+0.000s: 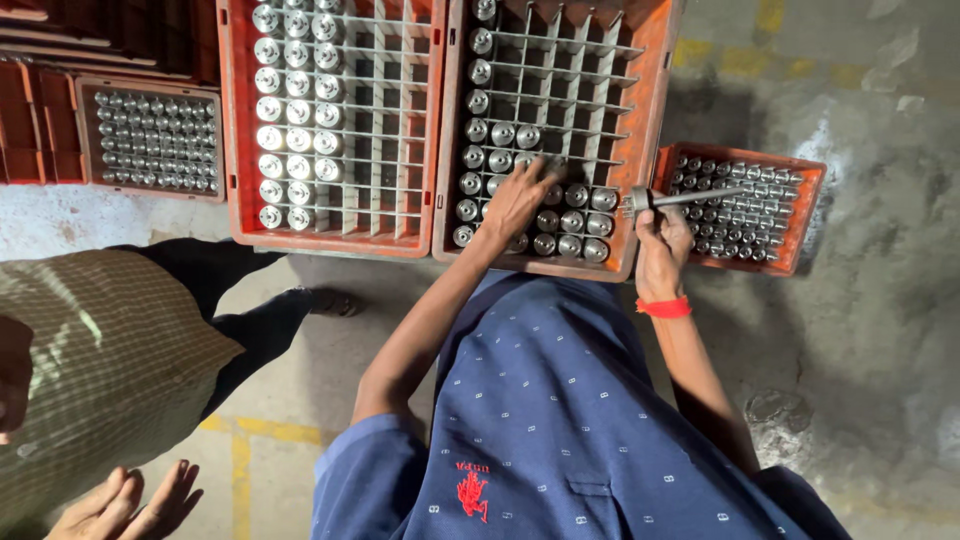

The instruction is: The person repeatedly picks small metal parts from a red crate and places them into a second red crate with a grid insert. The person uses both hands to handle the parts and occasionally uses a metal rod to adjust or move parts within the crate. The task continues throughout the clip with no visible completion.

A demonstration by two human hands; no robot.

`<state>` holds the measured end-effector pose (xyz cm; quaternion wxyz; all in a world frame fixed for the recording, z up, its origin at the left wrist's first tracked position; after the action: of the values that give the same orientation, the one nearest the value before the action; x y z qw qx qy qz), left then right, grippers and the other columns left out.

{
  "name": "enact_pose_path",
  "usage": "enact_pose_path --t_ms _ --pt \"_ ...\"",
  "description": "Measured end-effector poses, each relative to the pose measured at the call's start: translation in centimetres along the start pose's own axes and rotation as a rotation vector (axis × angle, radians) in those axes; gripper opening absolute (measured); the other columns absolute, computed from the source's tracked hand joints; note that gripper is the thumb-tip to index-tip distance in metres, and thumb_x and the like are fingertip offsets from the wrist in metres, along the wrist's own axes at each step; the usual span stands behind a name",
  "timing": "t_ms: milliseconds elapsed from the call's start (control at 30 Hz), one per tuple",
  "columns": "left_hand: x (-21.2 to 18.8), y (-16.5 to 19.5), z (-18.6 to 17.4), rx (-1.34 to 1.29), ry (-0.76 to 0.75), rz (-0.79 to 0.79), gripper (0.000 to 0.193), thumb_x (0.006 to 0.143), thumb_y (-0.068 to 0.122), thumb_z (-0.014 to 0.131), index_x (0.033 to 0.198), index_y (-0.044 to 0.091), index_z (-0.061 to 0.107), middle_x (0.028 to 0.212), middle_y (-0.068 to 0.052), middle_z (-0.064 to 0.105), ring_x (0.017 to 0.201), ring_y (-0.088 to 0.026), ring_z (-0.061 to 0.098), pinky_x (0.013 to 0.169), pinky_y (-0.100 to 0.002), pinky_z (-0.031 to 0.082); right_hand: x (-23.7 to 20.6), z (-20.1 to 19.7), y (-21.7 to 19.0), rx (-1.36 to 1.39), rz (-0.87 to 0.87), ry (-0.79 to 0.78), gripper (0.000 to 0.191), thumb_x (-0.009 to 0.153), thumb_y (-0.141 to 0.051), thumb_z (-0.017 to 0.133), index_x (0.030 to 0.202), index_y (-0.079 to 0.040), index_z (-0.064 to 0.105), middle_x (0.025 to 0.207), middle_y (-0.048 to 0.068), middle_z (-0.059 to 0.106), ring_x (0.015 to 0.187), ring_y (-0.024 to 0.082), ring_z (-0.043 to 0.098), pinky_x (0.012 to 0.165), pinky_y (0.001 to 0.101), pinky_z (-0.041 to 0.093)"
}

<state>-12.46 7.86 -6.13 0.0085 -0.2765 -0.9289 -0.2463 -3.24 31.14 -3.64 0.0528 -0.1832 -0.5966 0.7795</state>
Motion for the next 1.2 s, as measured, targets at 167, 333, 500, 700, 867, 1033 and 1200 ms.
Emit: enact_pose_path --t_ms 167,333,500,700,867,1033,1200 --pt "-3.2 -2.0 -3.1 -0.181 0.178 -0.264 0.044 0.088 0.003 0.059 0.129 0.017 0.066 0.122 -0.012 0.066 0.109 -0.033 0.064 0.088 -0.044 0.055 -1.4 -0.1 1.2 0.054 0.04 -0.023 0.023 0.099 0.003 0.061 0.121 0.0 0.064 0.112 -0.001 0.065 0.103 0.007 0.059 0.094 0.0216 0.047" --pt "-10.5 -8.7 -9.9 0.023 0.248 -0.497 0.044 0.08 0.004 0.065 0.123 0.014 0.068 0.111 -0.013 0.067 0.106 -0.036 0.063 0.088 -0.047 0.053 -2.4 -2.0 1.7 0.049 0.123 0.017 0.019 0.099 0.004 0.062 0.117 0.001 0.065 0.097 -0.004 0.057 0.078 0.004 0.048 0.067 0.0189 0.036" --pt "-16.9 -16.1 -15.6 0.394 0.22 -0.88 0.053 0.064 0.01 0.074 0.116 0.008 0.066 0.106 -0.021 0.061 0.097 -0.042 0.059 0.077 -0.051 0.049 -1.5 -0.9 1.1 0.114 0.074 -0.033 0.024 0.099 0.012 0.058 0.119 0.0 0.063 0.112 0.001 0.061 0.1 0.007 0.056 0.092 0.0199 0.046" --pt "-15.4 -18.5 -15.7 0.332 0.301 -0.762 0.034 0.08 0.014 0.079 0.11 0.005 0.066 0.109 -0.019 0.058 0.101 -0.039 0.059 0.073 -0.05 0.051 -0.2 3.3 1.4 0.101 0.088 -0.187 0.026 0.1 0.014 0.058 0.123 0.001 0.06 0.121 0.003 0.059 0.109 0.009 0.054 0.097 0.0214 0.045" --pt "-18.3 -16.6 -20.6 0.073 0.44 -0.599 0.04 0.077 0.021 0.088 0.106 0.003 0.067 0.102 -0.017 0.062 0.096 -0.034 0.063 0.077 -0.044 0.053 -1.6 2.9 2.2 0.068 0.175 -0.182 0.04 0.094 0.015 0.056 0.132 0.002 0.059 0.123 0.003 0.059 0.111 0.009 0.056 0.099 0.0216 0.047" --pt "-17.7 -12.9 -19.4 -0.779 0.784 -0.67 0.04 0.077 0.02 0.088 0.105 0.005 0.062 0.095 -0.003 0.066 0.086 -0.012 0.066 0.079 -0.029 0.055 -3.1 2.7 3.0 0.06 0.231 -0.226 0.042 0.094 0.014 0.058 0.135 0.004 0.059 0.124 0.004 0.06 0.108 0.01 0.055 0.095 0.0223 0.045" --pt "-10.6 -6.9 -8.1 -0.859 0.418 -0.818 0.034 0.09 0.013 0.09 0.087 -0.004 0.06 0.07 -0.007 0.056 0.065 -0.016 0.051 0.063 -0.039 0.044 -3.8 7.8 1.2 -0.156 0.191 -0.325 0.04 0.097 -0.004 0.067 0.135 0.006 0.061 0.12 0.004 0.065 0.106 0.009 0.059 0.094 0.022 0.046"
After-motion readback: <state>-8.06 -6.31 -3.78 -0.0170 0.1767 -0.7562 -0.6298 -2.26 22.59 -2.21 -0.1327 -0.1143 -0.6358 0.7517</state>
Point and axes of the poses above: each hand's wrist, its own x-axis towards the middle knuckle, its own z-axis out of the palm, y = z × x, the point moved 3 cm from there along x, towards the middle knuckle
